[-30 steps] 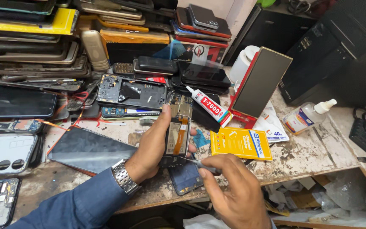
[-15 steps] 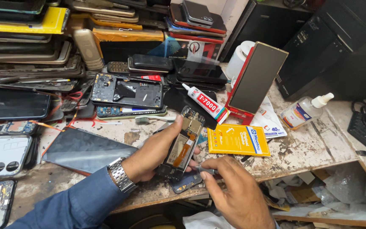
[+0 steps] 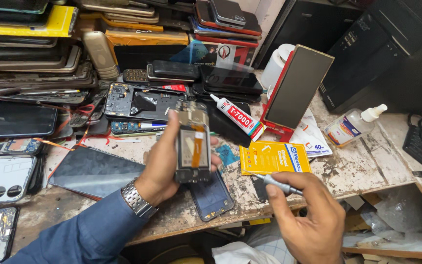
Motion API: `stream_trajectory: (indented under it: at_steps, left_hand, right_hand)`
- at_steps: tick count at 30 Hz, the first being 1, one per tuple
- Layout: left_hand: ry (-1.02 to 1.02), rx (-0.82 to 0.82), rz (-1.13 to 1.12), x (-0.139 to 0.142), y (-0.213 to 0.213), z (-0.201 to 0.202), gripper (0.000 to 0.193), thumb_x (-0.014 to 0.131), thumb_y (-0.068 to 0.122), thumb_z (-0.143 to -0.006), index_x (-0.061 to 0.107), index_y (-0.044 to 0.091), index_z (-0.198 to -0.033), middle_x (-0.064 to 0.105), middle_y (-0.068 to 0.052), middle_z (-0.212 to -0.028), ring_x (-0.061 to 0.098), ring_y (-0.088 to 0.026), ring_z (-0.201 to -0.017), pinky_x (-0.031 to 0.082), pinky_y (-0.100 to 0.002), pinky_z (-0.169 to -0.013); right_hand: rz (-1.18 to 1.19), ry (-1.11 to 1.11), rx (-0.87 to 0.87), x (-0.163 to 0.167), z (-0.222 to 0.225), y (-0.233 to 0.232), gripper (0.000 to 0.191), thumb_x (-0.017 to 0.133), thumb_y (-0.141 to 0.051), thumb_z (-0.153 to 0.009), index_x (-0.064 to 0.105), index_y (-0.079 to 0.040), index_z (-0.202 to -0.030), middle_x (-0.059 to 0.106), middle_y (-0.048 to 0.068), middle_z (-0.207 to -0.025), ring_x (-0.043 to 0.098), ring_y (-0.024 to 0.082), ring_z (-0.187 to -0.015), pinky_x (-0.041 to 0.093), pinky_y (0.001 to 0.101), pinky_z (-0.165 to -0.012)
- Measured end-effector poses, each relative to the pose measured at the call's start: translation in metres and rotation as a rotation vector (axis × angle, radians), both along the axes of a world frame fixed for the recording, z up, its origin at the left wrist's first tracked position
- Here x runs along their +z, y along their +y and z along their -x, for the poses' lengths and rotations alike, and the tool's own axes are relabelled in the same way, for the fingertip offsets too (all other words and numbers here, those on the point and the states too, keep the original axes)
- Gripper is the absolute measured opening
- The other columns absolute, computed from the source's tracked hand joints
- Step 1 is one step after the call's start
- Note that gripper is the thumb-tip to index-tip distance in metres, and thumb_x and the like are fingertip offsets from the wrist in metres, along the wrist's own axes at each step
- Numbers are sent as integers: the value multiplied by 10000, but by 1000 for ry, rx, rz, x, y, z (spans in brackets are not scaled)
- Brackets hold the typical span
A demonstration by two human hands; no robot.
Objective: The person holds a disassembled smartphone at a cluttered repair bench and works on its internal components, using a small pry tool to separate parts and remove the back cover. They set the phone down, pick it back up, and continue prying the frame and screen apart by hand.
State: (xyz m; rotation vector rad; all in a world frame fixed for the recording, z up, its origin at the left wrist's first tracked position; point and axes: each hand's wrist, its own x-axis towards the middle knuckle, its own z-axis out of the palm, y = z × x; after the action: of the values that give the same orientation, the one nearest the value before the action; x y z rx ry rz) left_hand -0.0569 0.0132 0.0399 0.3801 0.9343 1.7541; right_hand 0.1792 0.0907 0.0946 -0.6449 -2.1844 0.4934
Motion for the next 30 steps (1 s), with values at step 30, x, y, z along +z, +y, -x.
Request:
stream_trajectory:
  at_steps: [30]
  left_hand:
    - [-44, 124, -123, 3, -3, -4, 832, 211, 700, -987, 639, 14, -1186, 729, -152, -988, 721, -226, -790, 625, -388, -732]
  right_hand:
    - [-104, -74, 332, -2, 42, -16, 209, 763, -18, -841, 675, -17, -1031, 727, 102, -937, 728, 241, -889, 568, 346, -794]
